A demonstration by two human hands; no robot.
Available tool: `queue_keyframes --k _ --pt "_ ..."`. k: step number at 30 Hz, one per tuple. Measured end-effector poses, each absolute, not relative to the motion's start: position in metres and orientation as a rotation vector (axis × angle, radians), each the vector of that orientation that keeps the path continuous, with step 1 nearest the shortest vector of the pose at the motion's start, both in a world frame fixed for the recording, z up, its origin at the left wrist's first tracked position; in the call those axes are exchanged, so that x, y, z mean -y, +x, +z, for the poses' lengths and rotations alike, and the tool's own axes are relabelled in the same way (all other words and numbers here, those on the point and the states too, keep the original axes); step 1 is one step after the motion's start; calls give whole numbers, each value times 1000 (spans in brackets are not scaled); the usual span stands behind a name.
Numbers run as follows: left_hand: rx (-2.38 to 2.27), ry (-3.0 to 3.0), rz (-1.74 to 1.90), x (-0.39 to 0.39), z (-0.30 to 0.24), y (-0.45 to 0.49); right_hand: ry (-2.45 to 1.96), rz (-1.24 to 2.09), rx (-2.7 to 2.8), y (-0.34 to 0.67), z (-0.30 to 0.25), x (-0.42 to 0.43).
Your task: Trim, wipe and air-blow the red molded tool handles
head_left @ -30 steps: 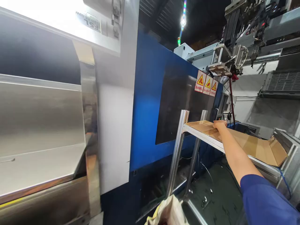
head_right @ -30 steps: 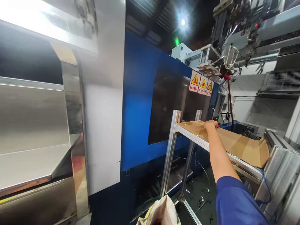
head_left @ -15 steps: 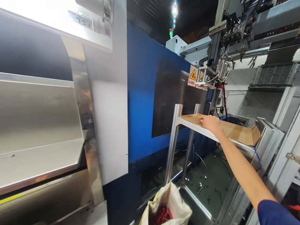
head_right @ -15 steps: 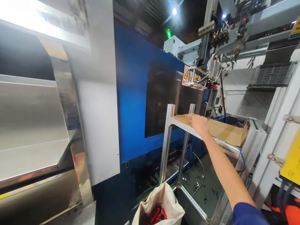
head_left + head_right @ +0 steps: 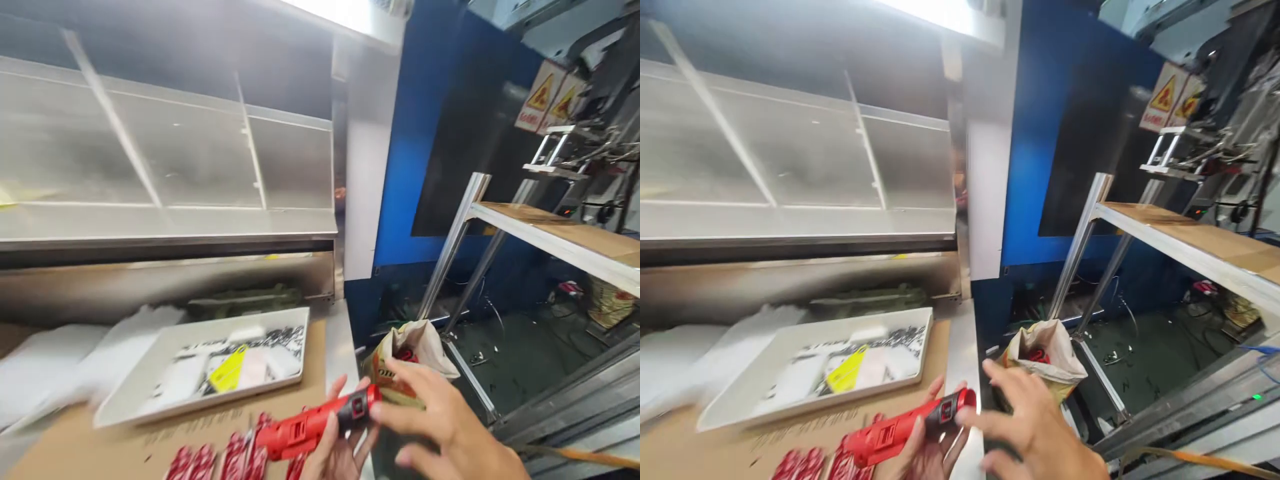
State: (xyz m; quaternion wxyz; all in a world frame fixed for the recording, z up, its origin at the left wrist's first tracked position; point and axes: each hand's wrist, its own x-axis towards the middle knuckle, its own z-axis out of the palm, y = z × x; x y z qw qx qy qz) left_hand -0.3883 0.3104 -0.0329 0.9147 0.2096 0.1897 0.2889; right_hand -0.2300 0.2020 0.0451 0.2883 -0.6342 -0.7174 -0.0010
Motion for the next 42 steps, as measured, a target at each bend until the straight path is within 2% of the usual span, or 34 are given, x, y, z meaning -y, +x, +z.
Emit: queue_keyframes --k 5,12,24,35,38,42 --pt "-480 473 895 -289 -21 -415 -1707 431 1260 -257 25 -204" --pt "-598 539 947 -258 -6 -433 -1549 796 1150 -301 23 -216" --pt "-620 609 963 -243 -22 -435 -1423 886 1122 -299 4 -207" --pt "-700 1302 1324 -225 -18 -428 -1397 844 1219 -290 -10 -196" --pt "-712 1123 1276 -224 -15 -428 -1302 893 1244 -288 -5 -191" --pt "-607 630 1017 -232 -15 -435 -1320 893 1251 -285 1 -182"
